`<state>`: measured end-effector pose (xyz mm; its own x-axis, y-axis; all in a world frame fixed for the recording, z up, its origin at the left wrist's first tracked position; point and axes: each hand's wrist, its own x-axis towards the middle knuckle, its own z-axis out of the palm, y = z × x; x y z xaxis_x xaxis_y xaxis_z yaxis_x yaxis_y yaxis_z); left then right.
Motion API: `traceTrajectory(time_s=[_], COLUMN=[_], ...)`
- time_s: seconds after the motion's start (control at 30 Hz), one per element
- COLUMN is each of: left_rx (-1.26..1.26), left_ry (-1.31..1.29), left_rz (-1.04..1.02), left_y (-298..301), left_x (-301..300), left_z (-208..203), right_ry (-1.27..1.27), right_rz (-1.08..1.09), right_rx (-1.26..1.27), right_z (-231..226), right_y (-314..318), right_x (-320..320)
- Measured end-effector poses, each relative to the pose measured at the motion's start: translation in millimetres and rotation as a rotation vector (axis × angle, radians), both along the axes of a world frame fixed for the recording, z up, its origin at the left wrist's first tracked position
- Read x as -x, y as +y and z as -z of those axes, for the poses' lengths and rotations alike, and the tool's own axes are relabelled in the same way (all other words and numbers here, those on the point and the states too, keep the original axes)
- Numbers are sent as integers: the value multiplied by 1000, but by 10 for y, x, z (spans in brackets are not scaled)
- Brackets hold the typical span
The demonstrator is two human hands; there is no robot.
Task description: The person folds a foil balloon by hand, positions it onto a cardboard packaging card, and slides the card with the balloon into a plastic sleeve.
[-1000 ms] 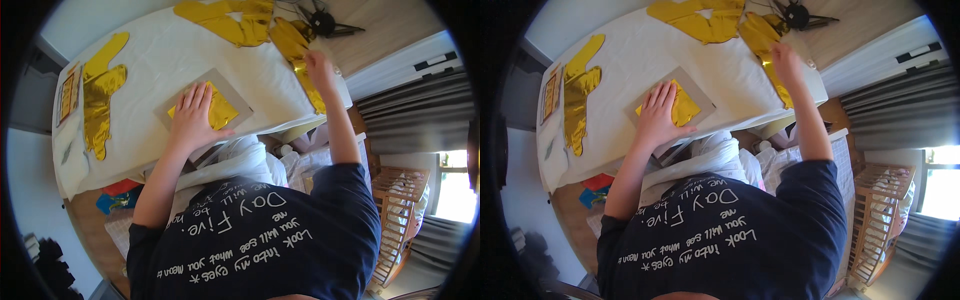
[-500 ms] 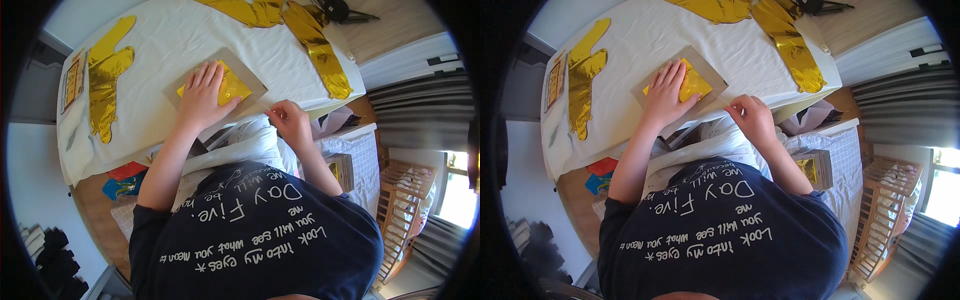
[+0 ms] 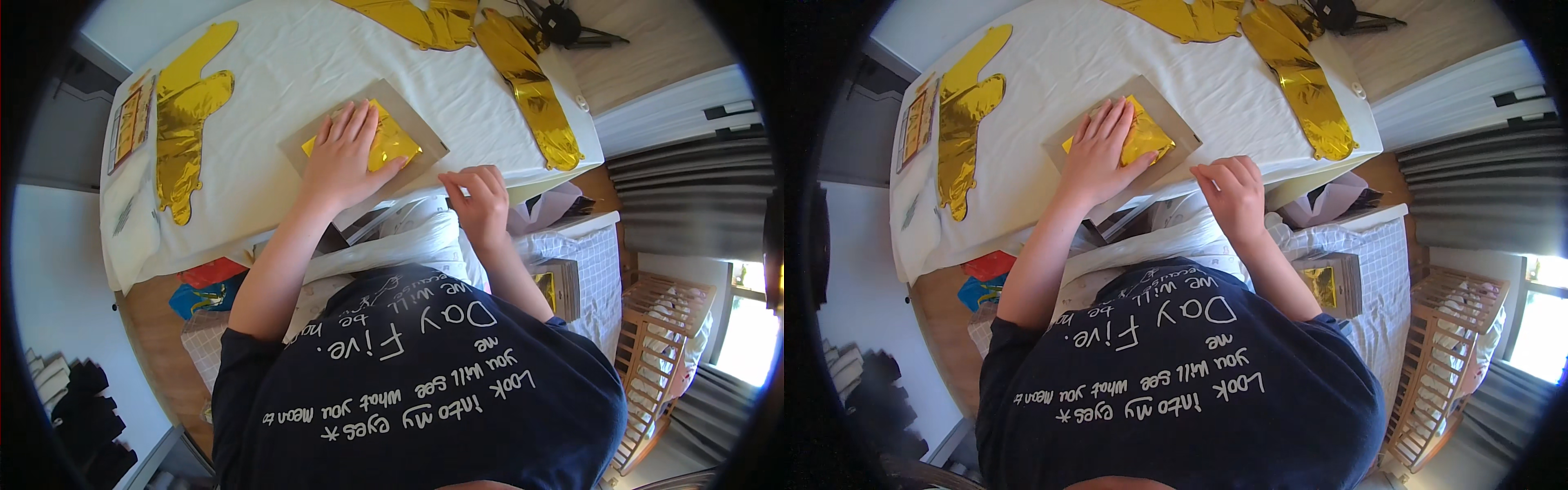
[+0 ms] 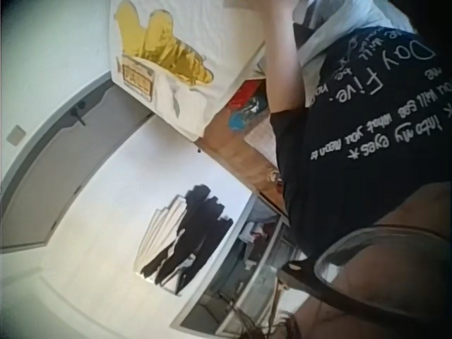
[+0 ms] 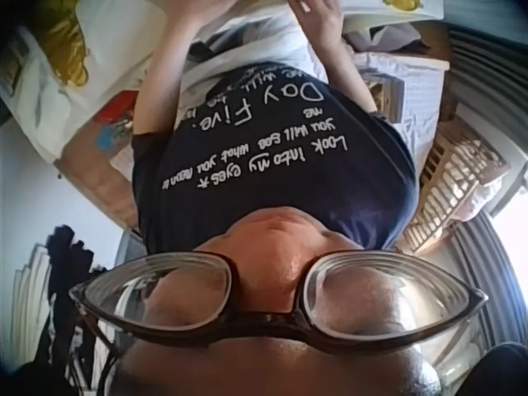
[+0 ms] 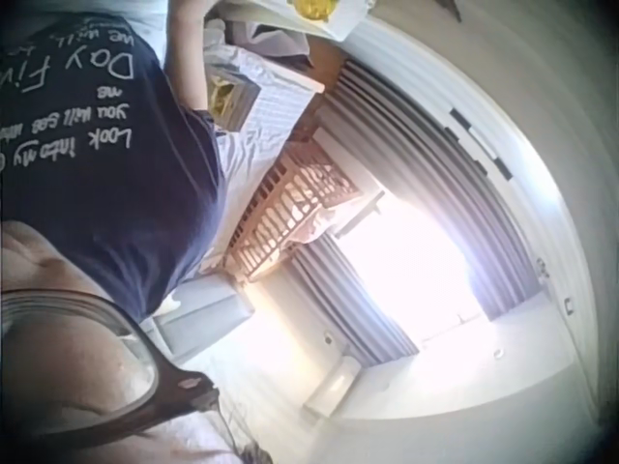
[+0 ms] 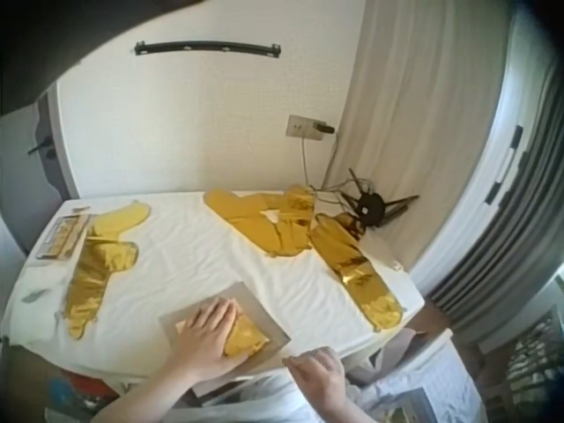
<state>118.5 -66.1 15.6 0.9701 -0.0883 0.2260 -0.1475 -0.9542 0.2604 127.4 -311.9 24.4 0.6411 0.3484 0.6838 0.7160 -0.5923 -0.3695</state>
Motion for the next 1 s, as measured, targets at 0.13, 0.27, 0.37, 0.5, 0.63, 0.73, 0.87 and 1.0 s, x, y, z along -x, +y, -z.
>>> traceTrajectory(time_s=[0.13,0.27,0.37,0.5,0.63,0.73,0.87,1.0], left_rx=[-28,-41,-25,-75,-84,-68,-10,-4], left_ry=[-1,-36,-35,-56,-39,-9,108,153], left_rz=[2,18,8,-1,0,-11,-8,-3], left_y=[-1,-19,-4,9,-12,-11,10,27], left_x=[-13,6,-19,-44,-31,-24,-61,-98], left_z=[4,-12,54,126,74,48,-63,-67], right_ry=[-20,-58,-53,46,172,241,281,255], right_rz=[-40,77,147,220,66,-36,-79,-69], right_rx=[-7,129,139,102,95,147,238,196], right_z=[95,79,80,57,5,-45,-34,-99], right_y=[66,19,48,75,13,-72,-182,-141], right_x=[16,52,18,-11,-15,-16,-79,-173])
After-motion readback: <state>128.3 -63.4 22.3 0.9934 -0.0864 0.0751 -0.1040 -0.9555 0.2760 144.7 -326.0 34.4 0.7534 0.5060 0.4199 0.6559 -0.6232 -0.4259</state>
